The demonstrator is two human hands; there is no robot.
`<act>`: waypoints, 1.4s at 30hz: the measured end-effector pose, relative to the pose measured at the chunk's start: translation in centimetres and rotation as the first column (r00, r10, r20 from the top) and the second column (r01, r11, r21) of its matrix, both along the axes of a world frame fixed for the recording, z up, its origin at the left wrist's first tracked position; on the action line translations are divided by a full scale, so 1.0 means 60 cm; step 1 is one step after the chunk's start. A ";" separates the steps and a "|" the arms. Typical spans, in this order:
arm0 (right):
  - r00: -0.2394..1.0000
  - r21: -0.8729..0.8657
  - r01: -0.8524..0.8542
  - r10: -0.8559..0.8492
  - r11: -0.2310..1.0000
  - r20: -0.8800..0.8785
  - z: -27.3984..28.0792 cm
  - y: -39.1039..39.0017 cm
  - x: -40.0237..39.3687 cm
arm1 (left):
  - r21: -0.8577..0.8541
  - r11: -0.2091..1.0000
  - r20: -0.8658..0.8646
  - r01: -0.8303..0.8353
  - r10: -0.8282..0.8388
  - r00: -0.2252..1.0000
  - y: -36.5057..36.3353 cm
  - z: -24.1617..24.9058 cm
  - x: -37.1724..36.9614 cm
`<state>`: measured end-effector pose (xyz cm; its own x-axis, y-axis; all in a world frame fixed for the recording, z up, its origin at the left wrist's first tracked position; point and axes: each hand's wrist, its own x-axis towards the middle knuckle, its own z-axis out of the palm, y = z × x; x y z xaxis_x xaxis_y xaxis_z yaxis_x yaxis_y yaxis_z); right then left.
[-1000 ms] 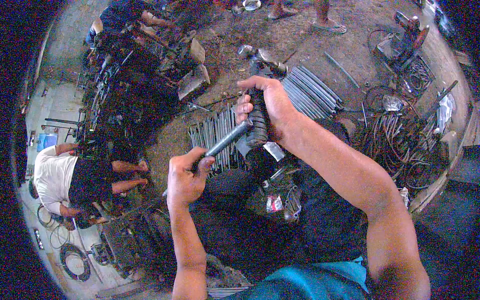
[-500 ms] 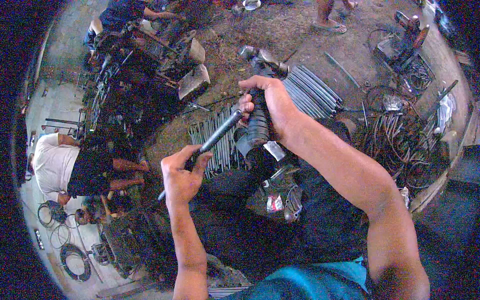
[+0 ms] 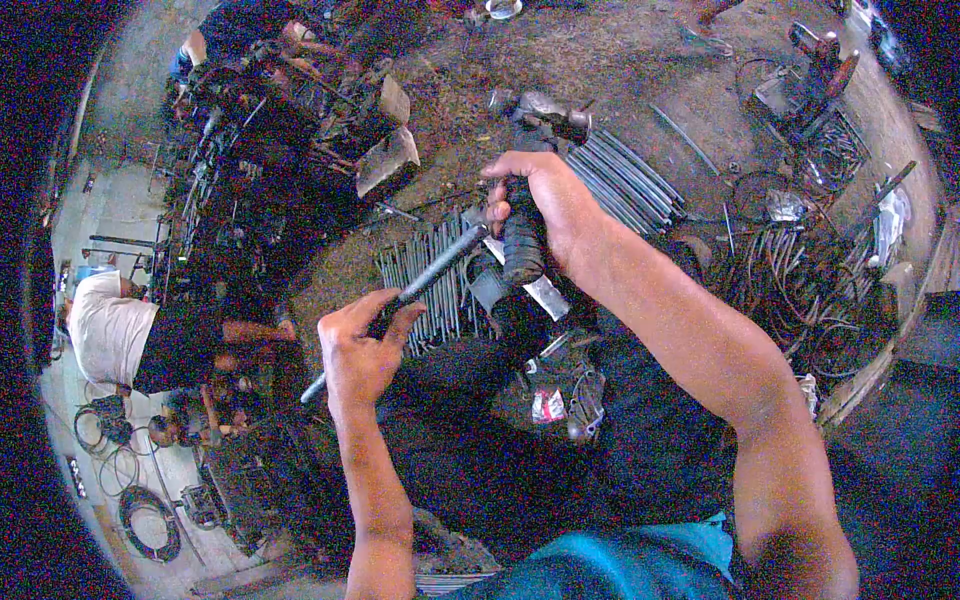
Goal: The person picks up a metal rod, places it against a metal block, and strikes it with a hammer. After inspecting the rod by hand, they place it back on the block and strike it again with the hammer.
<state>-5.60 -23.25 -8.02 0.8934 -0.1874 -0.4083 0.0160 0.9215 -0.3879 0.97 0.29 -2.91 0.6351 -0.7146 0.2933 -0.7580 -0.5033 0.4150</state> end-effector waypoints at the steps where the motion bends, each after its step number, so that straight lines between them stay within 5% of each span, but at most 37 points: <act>1: 1.000 -0.084 0.011 -0.013 0.996 -0.022 0.003 0.003 0.000 | 0.003 1.000 0.019 0.009 -0.010 1.000 0.002 -0.002 0.002; 9: 0.999 -0.167 -0.014 0.008 0.986 -0.034 -0.003 -0.004 -0.005 | -0.009 1.000 -0.012 0.022 -0.022 1.000 0.001 -0.004 0.003; 24: 0.988 -0.472 -0.125 0.068 0.873 -0.135 -0.008 0.027 -0.028 | 0.357 0.931 -0.211 -0.073 0.156 0.965 -0.001 -0.037 0.021; 27: 0.977 -0.596 -0.168 0.054 0.785 -0.205 -0.023 0.026 -0.036 | 0.282 0.959 -0.175 0.033 0.018 0.984 0.005 -0.125 0.068; 29: 0.977 -0.784 -0.177 0.009 0.595 -0.214 -0.047 0.020 -0.038 | 0.378 0.925 -0.204 0.023 0.059 0.977 -0.012 -0.141 0.079; 35: 0.903 -0.835 -0.418 0.061 0.359 -0.426 -0.121 0.003 -0.043 | 0.411 0.887 -0.384 0.208 -0.038 0.922 -0.001 -0.303 0.138; 39: 0.812 -0.770 -0.576 0.077 0.275 -0.579 -0.160 0.007 -0.058 | 0.641 0.723 -0.359 0.258 -0.014 0.933 -0.011 -0.305 0.146; 42: 0.756 -0.753 -0.655 -0.078 -0.068 -0.650 -0.210 0.011 -0.061 | 0.691 0.667 -0.337 0.279 -0.045 0.940 0.012 -0.372 0.185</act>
<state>-9.24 -22.61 -20.62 0.7921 -0.4629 -0.3979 -0.5968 -0.4500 -0.6643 12.09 1.01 -25.26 0.4545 -0.7230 -0.5202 -0.7727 -0.6106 0.1734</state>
